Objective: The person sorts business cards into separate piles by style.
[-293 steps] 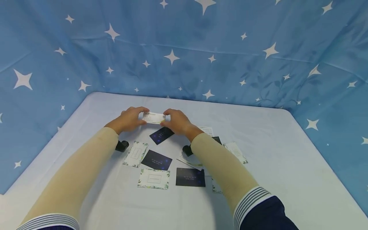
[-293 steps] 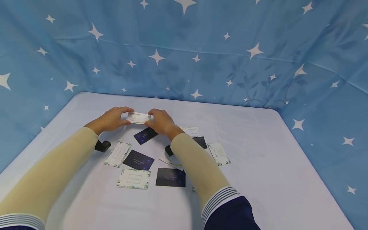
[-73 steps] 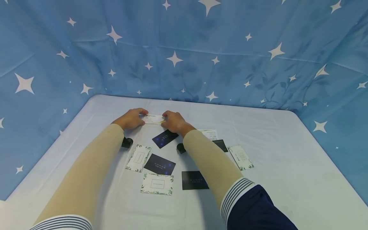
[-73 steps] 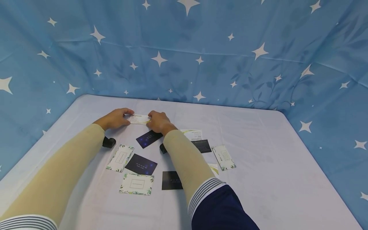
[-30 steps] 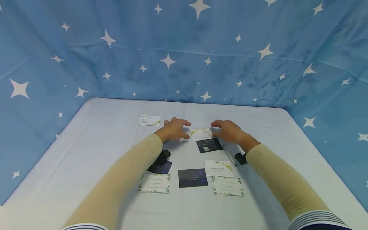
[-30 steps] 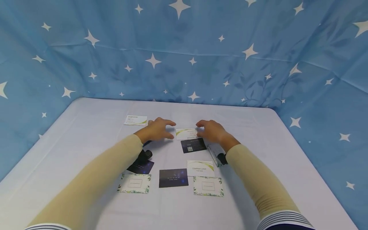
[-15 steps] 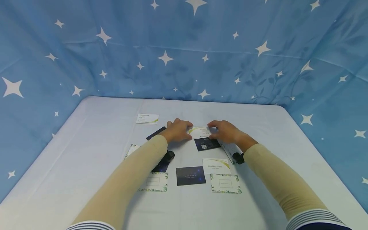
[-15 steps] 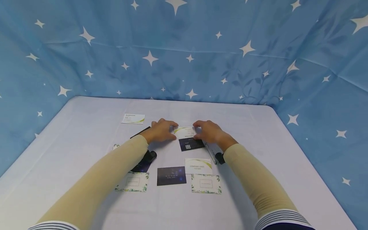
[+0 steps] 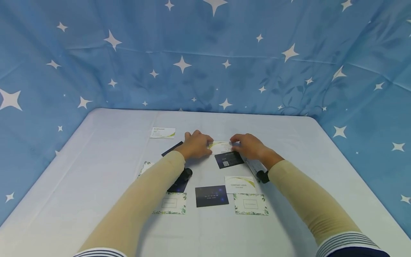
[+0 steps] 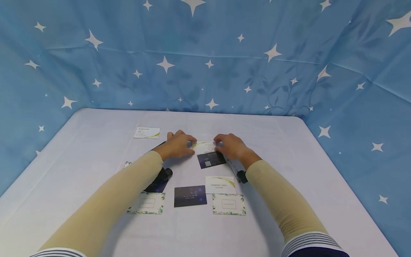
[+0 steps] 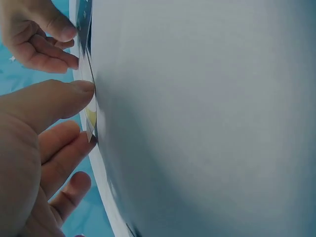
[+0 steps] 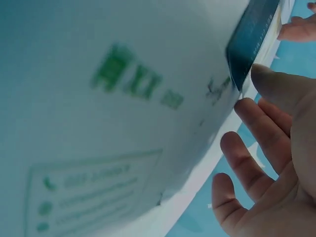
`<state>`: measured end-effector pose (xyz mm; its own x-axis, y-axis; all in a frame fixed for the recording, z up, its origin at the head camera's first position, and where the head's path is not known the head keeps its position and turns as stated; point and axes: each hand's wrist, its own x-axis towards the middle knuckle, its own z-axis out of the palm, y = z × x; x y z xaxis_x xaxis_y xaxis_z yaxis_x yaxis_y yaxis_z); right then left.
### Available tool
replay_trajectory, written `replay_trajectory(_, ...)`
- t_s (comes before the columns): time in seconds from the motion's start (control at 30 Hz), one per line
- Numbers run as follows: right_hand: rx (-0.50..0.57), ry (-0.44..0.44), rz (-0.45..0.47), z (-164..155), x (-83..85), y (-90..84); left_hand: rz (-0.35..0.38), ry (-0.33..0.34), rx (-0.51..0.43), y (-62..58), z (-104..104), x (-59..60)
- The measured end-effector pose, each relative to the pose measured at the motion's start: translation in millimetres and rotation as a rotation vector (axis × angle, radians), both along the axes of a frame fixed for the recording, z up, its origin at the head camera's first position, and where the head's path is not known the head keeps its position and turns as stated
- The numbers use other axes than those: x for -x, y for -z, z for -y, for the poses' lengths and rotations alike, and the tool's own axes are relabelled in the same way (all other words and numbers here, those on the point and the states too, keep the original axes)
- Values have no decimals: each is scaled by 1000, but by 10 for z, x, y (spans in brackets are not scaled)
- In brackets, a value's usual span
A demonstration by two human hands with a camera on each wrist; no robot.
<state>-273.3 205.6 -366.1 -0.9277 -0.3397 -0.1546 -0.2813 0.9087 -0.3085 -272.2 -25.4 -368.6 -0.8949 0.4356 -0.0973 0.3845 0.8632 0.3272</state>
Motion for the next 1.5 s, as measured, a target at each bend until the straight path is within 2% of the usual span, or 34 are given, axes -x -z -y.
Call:
replay_trajectory(0.27, 16, 12, 45, 21, 4, -21, -11, -7, -1, 10, 21, 8)
replay_trajectory(0.47, 58, 11, 87, 10, 3, -17, 25, -1, 19, -5, 21, 2)
replay_trajectory(0.73, 58, 2, 109, 24, 19, -24, 38, 6, 20, 12, 14, 29)
replay_trajectory(0.87, 37, -5, 99, 58, 26, -40, 63, 8, 26, 24, 30, 35)
replay_trajectory(1.0, -27, -16, 77, 70, 34, -50, 91, 11, 11, 12, 37, 23)
replay_trajectory(1.13, -72, -42, 54, 50, 35, -45, 80, 7, 10, 8, 30, 22)
replay_trajectory(1.3, -84, -60, 24, 24, 26, -28, 51, 12, 37, 20, 16, 33)
replay_trajectory(1.5, -46, -63, 40, 18, 10, -48, 48, 13, 29, 32, 24, 52)
